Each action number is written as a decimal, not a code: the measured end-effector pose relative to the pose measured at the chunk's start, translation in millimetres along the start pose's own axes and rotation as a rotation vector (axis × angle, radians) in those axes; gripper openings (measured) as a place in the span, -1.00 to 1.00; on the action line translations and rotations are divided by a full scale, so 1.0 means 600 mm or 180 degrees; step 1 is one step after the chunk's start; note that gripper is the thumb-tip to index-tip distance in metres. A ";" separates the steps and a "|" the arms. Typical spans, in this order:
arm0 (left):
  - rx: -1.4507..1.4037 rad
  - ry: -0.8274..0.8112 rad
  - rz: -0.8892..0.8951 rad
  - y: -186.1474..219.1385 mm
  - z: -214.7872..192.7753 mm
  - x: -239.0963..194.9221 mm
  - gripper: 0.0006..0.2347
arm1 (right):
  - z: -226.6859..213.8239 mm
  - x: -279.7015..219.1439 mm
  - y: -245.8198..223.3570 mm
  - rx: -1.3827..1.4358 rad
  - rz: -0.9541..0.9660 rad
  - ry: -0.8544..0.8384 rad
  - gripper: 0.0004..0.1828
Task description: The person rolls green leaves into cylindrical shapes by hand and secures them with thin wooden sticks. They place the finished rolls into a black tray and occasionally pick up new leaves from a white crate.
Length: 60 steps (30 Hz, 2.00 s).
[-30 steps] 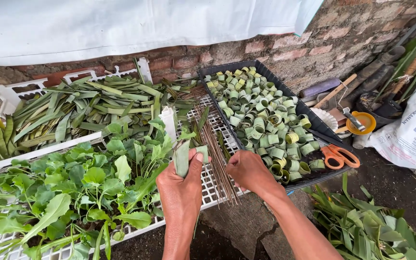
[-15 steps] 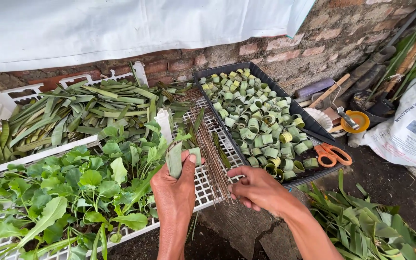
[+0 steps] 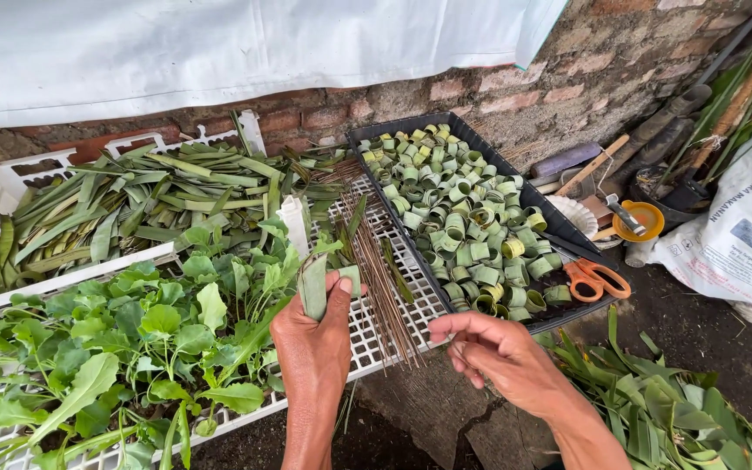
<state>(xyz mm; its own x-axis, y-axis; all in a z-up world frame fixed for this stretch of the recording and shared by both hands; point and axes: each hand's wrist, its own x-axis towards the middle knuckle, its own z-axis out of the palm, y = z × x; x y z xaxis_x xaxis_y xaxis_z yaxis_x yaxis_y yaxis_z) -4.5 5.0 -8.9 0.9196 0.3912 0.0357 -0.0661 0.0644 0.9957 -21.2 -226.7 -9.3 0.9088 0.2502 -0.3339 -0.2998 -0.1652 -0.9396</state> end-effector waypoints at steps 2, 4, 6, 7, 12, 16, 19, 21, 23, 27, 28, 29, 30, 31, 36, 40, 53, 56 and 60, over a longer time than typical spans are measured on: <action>0.0033 -0.0004 -0.0033 0.001 -0.002 0.001 -0.81 | -0.008 0.008 0.004 -0.0415 -0.0162 0.0125 -0.61; 0.0065 -0.0021 -0.0079 0.000 0.000 0.001 -0.80 | -0.009 0.013 0.004 -0.0827 -0.0309 0.0263 -0.64; 0.0111 0.0012 -0.0001 -0.002 0.000 0.001 -0.82 | 0.002 0.021 0.000 -0.1146 -0.0375 0.0239 -0.60; 0.0115 0.0015 -0.0005 0.000 0.000 0.000 -0.82 | 0.014 0.023 0.004 -0.1144 -0.0371 0.0235 -0.60; 0.0170 0.0037 0.0001 0.007 -0.001 0.000 -0.85 | 0.063 0.025 0.005 -0.2280 -0.1089 -0.0919 -0.48; 0.0046 0.0055 -0.0035 0.003 -0.002 0.003 -0.86 | 0.077 0.041 -0.018 -0.2106 -0.0390 -0.0589 -0.16; -0.0069 0.0052 0.0090 -0.001 0.000 0.003 -0.83 | 0.102 0.070 -0.073 -0.1856 0.0758 0.0327 -0.68; -0.0073 -0.0007 0.0075 0.003 0.001 0.005 -0.83 | 0.114 0.099 -0.091 -0.2198 0.0678 0.0379 -0.60; -0.0080 -0.0004 0.0033 0.002 0.001 0.005 -0.83 | 0.103 0.147 -0.056 -0.2128 0.0261 0.0338 -0.57; 0.0008 -0.0014 0.0050 -0.002 -0.005 0.004 -0.80 | 0.111 0.198 -0.059 -0.2497 0.0336 0.0375 -0.47; 0.0009 -0.0005 0.0042 0.002 -0.007 0.005 -0.80 | 0.111 0.210 -0.052 -0.2502 0.0340 0.0363 -0.47; 0.0052 0.0006 0.0122 0.007 -0.008 0.007 -0.83 | 0.110 0.221 -0.045 -0.2621 0.0425 0.0387 -0.49; 0.0096 0.0016 0.0202 0.011 -0.010 0.007 -0.85 | 0.110 0.231 -0.039 -0.2740 0.0509 0.0412 -0.48; 0.0092 0.0024 0.0203 0.013 -0.011 0.008 -0.85 | 0.113 0.233 -0.042 -0.2748 0.0505 0.0408 -0.48; -0.0112 0.0013 0.0168 0.014 -0.011 0.007 -0.85 | 0.118 0.236 -0.053 -0.2745 0.0858 0.0513 -0.60; -0.0042 0.0030 0.0186 0.013 -0.012 0.004 -0.85 | 0.130 0.225 -0.077 -0.2622 0.1155 0.0559 -0.74; -0.0148 0.0061 0.0168 0.016 -0.028 0.002 -0.81 | 0.131 0.242 -0.121 -0.2100 0.1118 0.0601 -0.86; -0.0042 0.0096 0.0054 0.021 -0.035 0.003 -0.79 | 0.141 0.276 -0.138 -0.2148 0.1048 0.0692 -0.85; 0.0020 0.0129 0.0105 0.025 -0.036 0.009 -0.82 | 0.134 0.340 -0.129 -0.2365 0.0922 0.0703 -0.88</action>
<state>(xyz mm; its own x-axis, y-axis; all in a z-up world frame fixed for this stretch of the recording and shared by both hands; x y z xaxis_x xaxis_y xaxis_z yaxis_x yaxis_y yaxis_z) -9.1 27.8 4.6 0.9005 0.4300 0.0652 -0.0935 0.0450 0.9946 164.1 -86.0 -10.9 0.8844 -0.0795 -0.4600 -0.3311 -0.8014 -0.4981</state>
